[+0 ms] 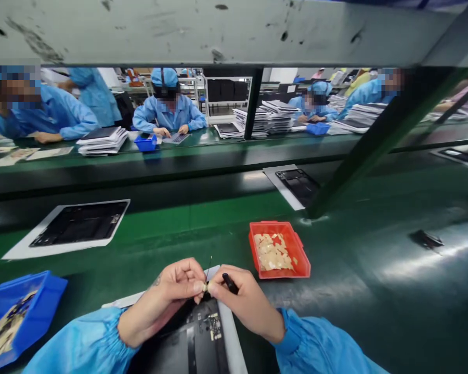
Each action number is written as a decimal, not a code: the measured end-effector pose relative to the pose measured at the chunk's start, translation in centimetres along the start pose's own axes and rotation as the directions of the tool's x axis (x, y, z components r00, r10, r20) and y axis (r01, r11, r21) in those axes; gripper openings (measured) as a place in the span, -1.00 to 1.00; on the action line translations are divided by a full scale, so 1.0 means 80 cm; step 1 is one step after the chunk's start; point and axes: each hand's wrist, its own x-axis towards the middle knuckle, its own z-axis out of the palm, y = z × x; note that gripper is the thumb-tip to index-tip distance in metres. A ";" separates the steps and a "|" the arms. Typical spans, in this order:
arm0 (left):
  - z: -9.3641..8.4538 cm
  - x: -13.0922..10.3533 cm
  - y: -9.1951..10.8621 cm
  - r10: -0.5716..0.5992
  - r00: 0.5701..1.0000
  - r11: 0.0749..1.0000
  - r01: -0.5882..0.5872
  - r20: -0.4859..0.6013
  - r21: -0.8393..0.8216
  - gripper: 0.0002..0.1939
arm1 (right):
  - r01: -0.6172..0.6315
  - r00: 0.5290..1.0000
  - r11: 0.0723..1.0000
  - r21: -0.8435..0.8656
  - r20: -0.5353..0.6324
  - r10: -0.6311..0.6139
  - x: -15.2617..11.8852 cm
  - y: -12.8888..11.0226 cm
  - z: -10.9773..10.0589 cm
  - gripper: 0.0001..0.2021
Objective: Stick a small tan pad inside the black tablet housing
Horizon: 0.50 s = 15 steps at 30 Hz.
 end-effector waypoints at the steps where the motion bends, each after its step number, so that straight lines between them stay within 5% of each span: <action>1: 0.005 0.006 -0.002 -0.034 0.999 0.999 0.035 0.028 -0.041 -0.81 | 0.031 0.999 0.999 -0.035 -0.010 -0.031 -0.004 0.002 -0.007 -0.76; 6: 0.034 0.035 -0.011 -0.056 0.998 0.998 0.056 0.005 -0.002 -0.81 | 0.114 0.990 0.976 -0.187 -0.063 -0.128 -0.022 0.009 -0.042 -0.81; 15: 0.075 0.086 -0.022 0.012 1.000 0.989 -0.014 0.021 0.147 -0.78 | 0.055 0.978 0.940 -0.337 -0.172 -0.119 -0.033 0.016 -0.096 -0.78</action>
